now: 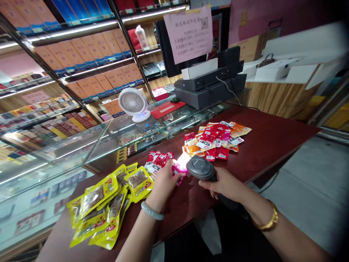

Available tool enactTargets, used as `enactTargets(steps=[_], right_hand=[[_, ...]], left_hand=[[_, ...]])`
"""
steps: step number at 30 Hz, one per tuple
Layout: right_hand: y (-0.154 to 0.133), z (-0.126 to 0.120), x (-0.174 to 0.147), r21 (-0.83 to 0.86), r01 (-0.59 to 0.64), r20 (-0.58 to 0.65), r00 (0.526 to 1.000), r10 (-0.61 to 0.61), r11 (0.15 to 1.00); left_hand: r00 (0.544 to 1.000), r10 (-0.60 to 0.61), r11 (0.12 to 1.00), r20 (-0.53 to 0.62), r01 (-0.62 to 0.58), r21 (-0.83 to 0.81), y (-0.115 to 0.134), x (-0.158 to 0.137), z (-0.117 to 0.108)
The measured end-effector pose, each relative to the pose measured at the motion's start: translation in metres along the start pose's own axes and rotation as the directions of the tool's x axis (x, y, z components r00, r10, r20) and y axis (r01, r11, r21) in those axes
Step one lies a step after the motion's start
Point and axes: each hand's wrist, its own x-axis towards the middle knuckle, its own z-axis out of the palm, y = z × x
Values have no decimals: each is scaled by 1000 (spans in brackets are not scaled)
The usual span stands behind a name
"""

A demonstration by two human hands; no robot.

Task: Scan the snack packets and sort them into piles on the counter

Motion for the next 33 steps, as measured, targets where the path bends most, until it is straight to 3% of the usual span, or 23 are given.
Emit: enactTargets(steps=[5,9,17,20,25,29,33], right_hand=[[8,-9,0,55,-2,-28,1000,4,998],[13,-19,-4,95,6,-84,997,2,995],[20,-35,-14,117,6,-152,988,11,993],[23,-39,-16,128,5,-157,987,15,992],[24,-40,-18,129,-2,-172,985,24,992],[21,-37,-22,100,-27,-161,986,43,995],[20,-31,-25,38,-28,-136,990,33,999]], left_hand=[[1000,11,984,-1,-11,-175,3,16,9],[1000,-8,912,-25,-3,-411,16,52,25],[992,14,801,126,64,-596,90,143,60],[988,25,842,154,62,-536,108,162,69],[995,91,965,34,-80,-248,118,171,70],[982,183,975,-56,-188,-116,113,152,54],[969,226,969,-102,-235,-81,84,122,31]])
